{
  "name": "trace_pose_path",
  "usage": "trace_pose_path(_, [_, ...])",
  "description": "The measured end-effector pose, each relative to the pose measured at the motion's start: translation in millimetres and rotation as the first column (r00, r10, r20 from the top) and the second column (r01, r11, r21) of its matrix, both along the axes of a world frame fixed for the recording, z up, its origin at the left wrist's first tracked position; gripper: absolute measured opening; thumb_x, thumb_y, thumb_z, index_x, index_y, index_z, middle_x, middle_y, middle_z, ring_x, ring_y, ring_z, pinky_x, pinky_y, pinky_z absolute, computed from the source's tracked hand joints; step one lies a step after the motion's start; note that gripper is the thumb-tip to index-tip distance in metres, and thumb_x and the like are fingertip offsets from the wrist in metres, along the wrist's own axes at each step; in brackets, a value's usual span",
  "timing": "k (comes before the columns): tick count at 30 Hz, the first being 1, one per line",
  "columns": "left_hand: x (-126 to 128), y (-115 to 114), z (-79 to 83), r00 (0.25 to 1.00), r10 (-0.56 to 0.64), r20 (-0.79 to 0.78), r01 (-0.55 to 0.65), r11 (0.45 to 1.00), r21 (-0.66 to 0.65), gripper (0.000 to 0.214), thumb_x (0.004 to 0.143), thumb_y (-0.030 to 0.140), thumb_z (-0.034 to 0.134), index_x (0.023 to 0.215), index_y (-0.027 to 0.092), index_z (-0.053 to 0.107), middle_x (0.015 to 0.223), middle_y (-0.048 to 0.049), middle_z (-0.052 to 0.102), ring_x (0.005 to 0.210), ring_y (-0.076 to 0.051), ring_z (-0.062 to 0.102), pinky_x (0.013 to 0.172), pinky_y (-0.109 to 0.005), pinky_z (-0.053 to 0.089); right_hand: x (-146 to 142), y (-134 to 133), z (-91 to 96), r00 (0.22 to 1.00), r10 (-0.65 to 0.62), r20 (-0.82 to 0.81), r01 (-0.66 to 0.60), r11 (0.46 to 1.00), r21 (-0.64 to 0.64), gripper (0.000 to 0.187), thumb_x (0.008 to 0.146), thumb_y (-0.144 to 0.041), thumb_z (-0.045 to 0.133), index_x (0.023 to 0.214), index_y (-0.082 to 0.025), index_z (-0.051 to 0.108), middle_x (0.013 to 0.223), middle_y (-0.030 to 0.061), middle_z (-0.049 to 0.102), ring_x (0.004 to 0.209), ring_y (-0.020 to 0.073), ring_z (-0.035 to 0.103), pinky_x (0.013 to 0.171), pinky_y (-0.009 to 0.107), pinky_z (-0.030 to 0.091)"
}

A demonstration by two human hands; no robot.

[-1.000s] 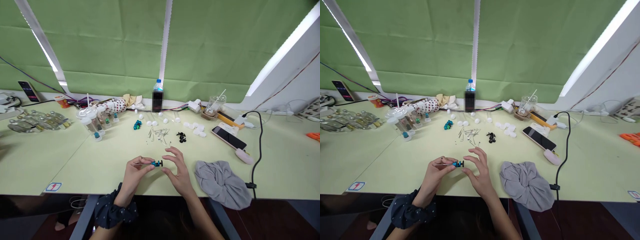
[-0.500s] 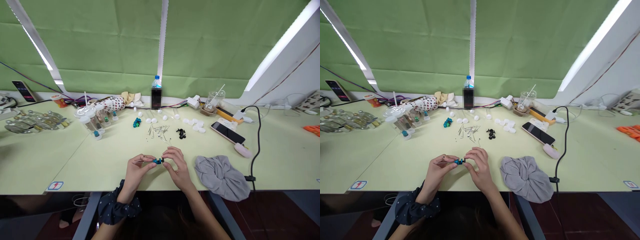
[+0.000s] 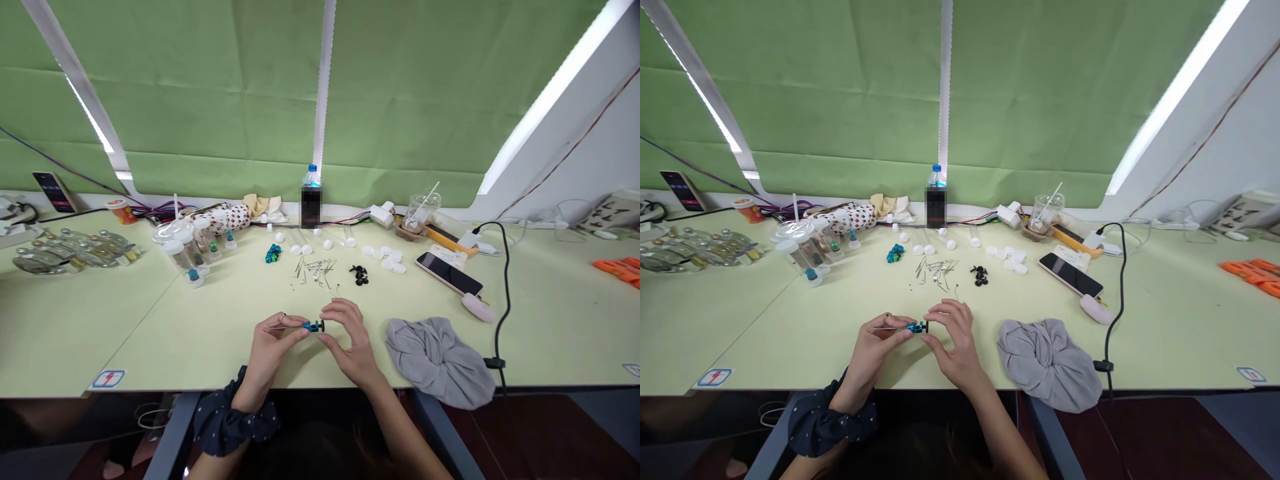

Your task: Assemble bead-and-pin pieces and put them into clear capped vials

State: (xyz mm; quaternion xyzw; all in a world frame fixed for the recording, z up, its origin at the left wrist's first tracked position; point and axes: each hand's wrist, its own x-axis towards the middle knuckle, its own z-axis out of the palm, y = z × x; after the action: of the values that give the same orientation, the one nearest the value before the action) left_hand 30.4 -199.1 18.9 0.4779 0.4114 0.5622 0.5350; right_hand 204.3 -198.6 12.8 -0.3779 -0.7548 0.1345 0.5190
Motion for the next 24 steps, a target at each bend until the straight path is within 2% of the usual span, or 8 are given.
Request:
trace_pose_path(4, [0.0,-0.9,0.8,1.0,-0.014,-0.017,0.014,1.0,-0.012,0.015,0.063,0.019,0.075,0.068,0.014,0.062,0.085,-0.0085,0.07,0.085,-0.021,0.064,0.085,-0.036,0.048,-0.1,0.2,-2.1,1.0,-0.003,0.008,0.003,1.0,0.006,0.015,0.083,-0.019,0.055,0.097,-0.024,0.058,0.105,0.0063,0.057,0.116,0.0246,0.043,0.101,0.051,0.027])
trace_pose_path(16, [1.7,-2.1,3.3,1.0,-0.028,-0.001,0.028,1.0,-0.01,0.016,0.06,0.02,0.076,0.066,0.014,0.063,0.083,-0.0088,0.071,0.084,-0.023,0.065,0.084,-0.038,0.049,0.3,0.0,-2.7,1.0,-0.019,0.008,0.019,1.0,0.006,0.011,0.084,-0.022,0.054,0.094,-0.023,0.058,0.102,0.0059,0.058,0.116,0.0241,0.042,0.101,0.051,0.025])
trace_pose_path(24, [1.3,-1.2,0.6,0.999,-0.048,0.013,0.048,0.999,0.009,0.014,0.062,0.017,0.076,0.067,0.014,0.063,0.083,-0.0072,0.071,0.083,-0.02,0.065,0.082,-0.034,0.049,-0.1,-0.6,-2.6,1.0,-0.021,0.012,0.021,1.0,-0.009,0.01,0.085,-0.023,0.052,0.093,-0.023,0.059,0.101,0.0059,0.058,0.116,0.0239,0.042,0.102,0.05,0.024])
